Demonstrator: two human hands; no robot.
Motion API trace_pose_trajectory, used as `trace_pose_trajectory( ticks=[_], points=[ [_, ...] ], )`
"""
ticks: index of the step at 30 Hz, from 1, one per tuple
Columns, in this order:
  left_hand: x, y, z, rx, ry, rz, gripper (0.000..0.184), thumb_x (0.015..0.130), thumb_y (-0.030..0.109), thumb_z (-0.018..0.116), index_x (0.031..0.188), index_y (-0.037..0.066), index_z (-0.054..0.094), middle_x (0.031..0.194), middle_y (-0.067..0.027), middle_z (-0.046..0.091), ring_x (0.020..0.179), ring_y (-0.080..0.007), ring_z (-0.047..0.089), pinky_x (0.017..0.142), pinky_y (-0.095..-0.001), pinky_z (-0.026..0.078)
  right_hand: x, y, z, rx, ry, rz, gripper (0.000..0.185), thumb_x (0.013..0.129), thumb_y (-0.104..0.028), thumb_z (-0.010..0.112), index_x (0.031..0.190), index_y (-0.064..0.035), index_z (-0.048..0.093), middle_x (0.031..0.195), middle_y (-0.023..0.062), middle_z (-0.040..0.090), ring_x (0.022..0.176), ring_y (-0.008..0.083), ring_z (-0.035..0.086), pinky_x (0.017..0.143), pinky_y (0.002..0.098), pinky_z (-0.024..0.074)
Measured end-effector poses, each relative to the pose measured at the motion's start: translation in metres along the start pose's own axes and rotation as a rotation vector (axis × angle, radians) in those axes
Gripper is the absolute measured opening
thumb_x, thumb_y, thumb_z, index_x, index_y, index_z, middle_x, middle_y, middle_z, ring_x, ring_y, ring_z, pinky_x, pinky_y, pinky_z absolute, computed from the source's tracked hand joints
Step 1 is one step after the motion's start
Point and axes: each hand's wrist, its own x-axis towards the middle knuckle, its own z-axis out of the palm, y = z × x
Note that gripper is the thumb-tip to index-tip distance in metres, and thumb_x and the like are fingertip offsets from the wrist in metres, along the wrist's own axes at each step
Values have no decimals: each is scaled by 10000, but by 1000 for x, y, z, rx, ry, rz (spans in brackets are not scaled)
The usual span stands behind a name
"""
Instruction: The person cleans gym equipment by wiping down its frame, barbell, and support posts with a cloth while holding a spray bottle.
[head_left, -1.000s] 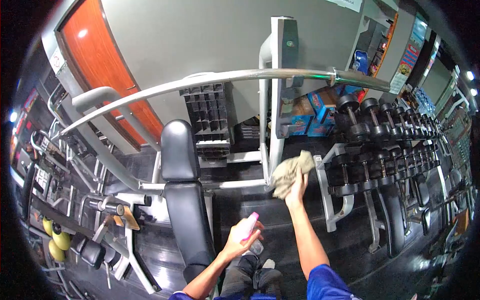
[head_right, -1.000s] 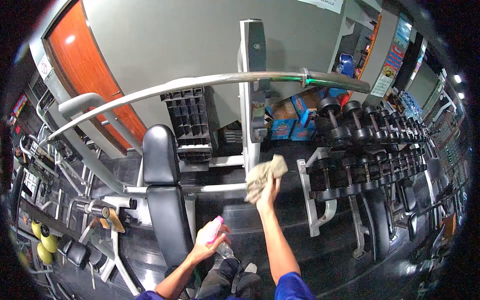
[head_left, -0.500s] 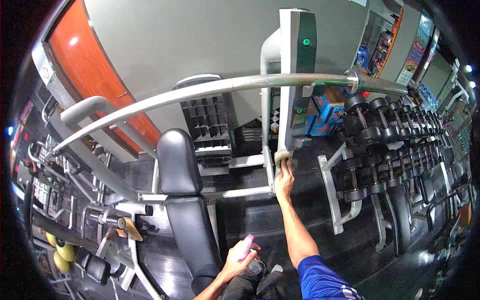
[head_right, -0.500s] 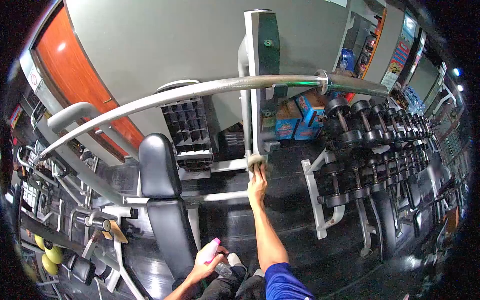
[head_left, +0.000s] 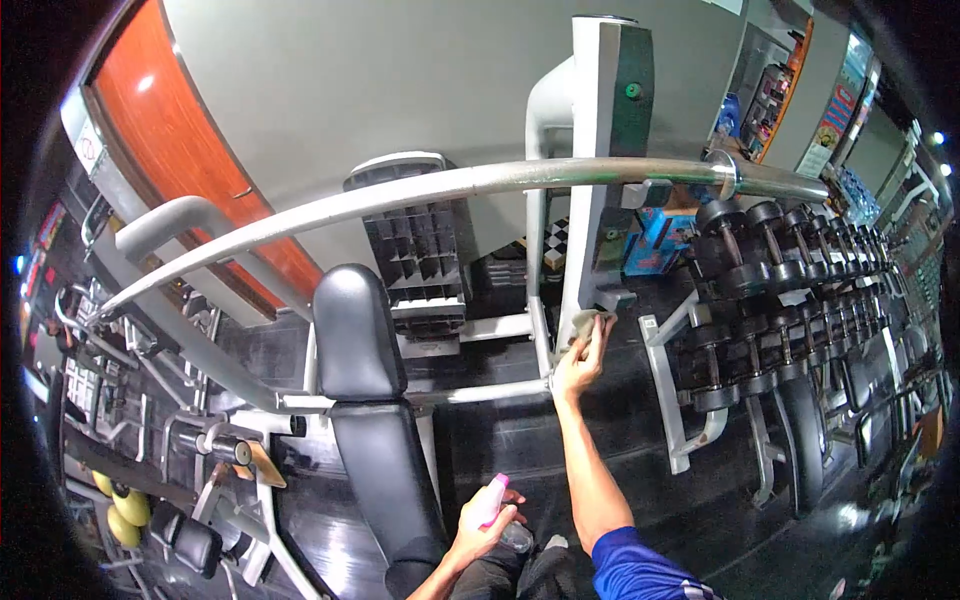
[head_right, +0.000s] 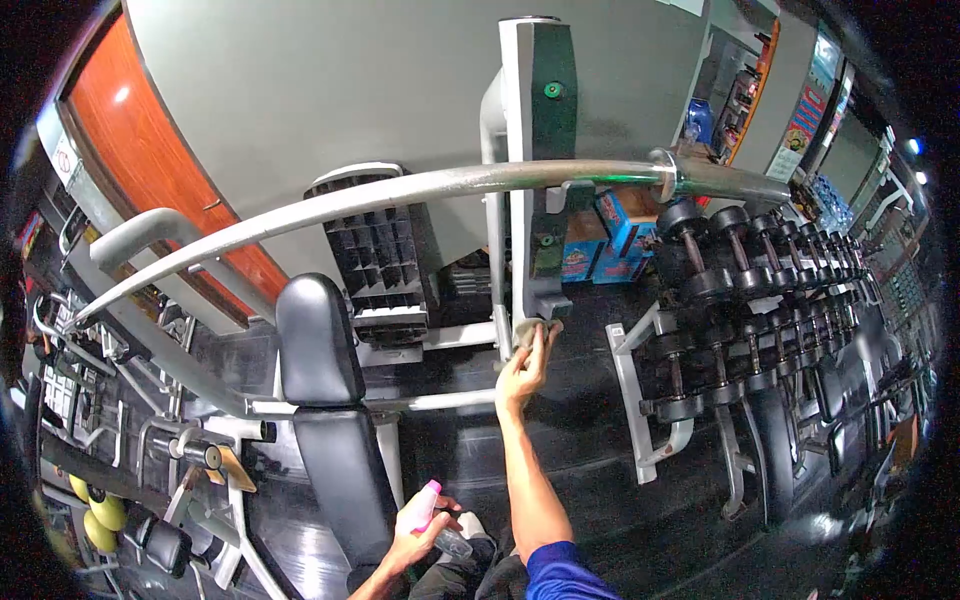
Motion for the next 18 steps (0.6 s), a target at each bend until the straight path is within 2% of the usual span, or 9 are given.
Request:
trace_pose_trajectory(
  ticks=[2,4,5,8,10,11,12,15,18],
  points=[
    [-3,-4,-1,-21,24,2,332,918,-5,589,1239,-27,507,1048,-132,634,811,-202,679,721,-310,576,-8,17,-6,-5,-90,121,427,926,-22,514,1352,-52,521,1442,228,431,1349,362,407,1085,409,371],
    [-3,-10,-1,-14,41,-4,336,917,-2,588,1241,-31,503,1048,-131,634,797,-200,684,721,-307,576,-13,24,-19,10,-326,192,438,919,-26,528,1354,-71,526,1424,228,452,1343,345,420,1074,394,383],
    [-6,-11,-2,1,36,-32,334,917,-3,587,1239,-31,504,1046,-132,635,794,-199,685,719,-308,576,-16,29,-27,-7,-423,200,436,913,-27,543,1347,-71,538,1373,215,517,1276,282,512,1042,352,408],
    [-4,-12,4,-22,19,-37,301,916,-3,586,1207,-32,517,1039,-146,645,793,-191,686,704,-306,569,-32,59,-43,231,-441,403,506,945,-67,529,1439,-77,419,1283,106,575,1074,168,578,949,309,453],
    [-3,-5,14,-85,-16,7,266,916,-1,586,1174,-36,528,1040,-150,648,791,-192,685,707,-305,566,-43,74,-59,511,-384,844,518,964,-137,534,1454,-72,377,1302,81,552,1119,200,562,959,335,455],
    [-2,-1,19,-66,-21,8,256,916,-1,587,1164,-35,531,1039,-151,648,790,-195,685,708,-308,566,-44,78,-71,786,-354,1174,470,983,-249,523,1408,-76,421,1307,100,547,1165,242,540,999,376,441],
    [1,4,25,-46,-25,9,246,916,-1,588,1153,-34,535,1039,-152,648,790,-197,685,710,-310,566,-44,84,-86,1064,-398,1400,432,995,-334,491,1348,-86,470,1306,109,551,1198,277,527,1032,439,424],
    [10,9,40,25,-4,39,255,915,-3,590,1162,-27,529,1042,-149,644,804,-204,681,712,-321,568,-29,61,-127,1202,-399,1464,455,994,-400,469,1322,-85,486,1285,108,564,1205,295,527,1029,495,420],
    [20,7,57,83,13,134,375,917,-19,584,1281,-6,496,1066,-153,610,831,-199,665,717,-322,577,-18,70,-150,1122,-350,1461,411,990,-385,472,1283,-99,515,1252,89,586,1170,272,549,1017,465,431]
  ],
)
